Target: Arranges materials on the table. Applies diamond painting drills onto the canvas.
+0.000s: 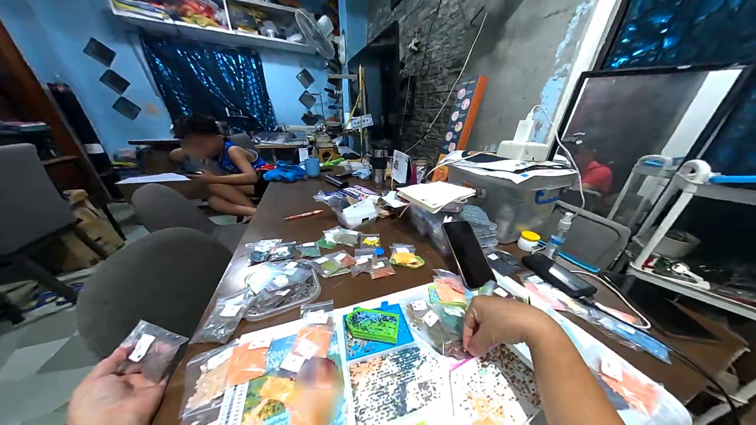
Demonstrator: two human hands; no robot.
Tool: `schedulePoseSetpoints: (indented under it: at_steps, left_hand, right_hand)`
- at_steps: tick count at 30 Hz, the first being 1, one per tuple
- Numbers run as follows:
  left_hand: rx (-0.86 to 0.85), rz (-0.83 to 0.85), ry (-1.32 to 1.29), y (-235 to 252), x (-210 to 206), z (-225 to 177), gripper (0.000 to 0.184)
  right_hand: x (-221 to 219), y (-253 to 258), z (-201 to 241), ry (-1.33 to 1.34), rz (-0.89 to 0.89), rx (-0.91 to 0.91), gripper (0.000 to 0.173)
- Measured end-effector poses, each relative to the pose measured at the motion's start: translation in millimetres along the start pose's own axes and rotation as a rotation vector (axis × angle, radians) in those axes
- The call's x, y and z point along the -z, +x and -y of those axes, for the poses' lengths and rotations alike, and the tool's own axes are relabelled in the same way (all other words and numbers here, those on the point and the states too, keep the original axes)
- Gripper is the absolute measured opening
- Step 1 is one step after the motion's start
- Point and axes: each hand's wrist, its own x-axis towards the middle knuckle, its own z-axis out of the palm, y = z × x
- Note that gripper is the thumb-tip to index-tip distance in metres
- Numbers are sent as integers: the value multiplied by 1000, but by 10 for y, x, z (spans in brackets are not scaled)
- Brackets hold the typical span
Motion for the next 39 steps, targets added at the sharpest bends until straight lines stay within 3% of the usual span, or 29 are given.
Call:
schedulePoseSetpoints:
  at_steps: [10, 20, 26, 33, 39]
  left_hand:
    - [-27, 7, 4, 55, 12, 39, 17]
    - [-35, -2, -40, -117, -126, -42, 7]
    - [-20, 331, -60, -602, -477, -159, 17]
    - [247, 932, 511, -1409, -753, 12, 21]
    - [444, 1138, 687, -1744, -833, 112, 15]
  right_hand:
    - [-61, 48, 134, -145, 22, -288, 29]
    - [-80, 104, 100, -249, 42, -150, 26]
    - [-91, 171, 49, -251, -2, -147, 26]
    - [-62, 160, 65, -316, 20, -189, 26]
    - [-73, 121, 77, -338, 25, -179, 24]
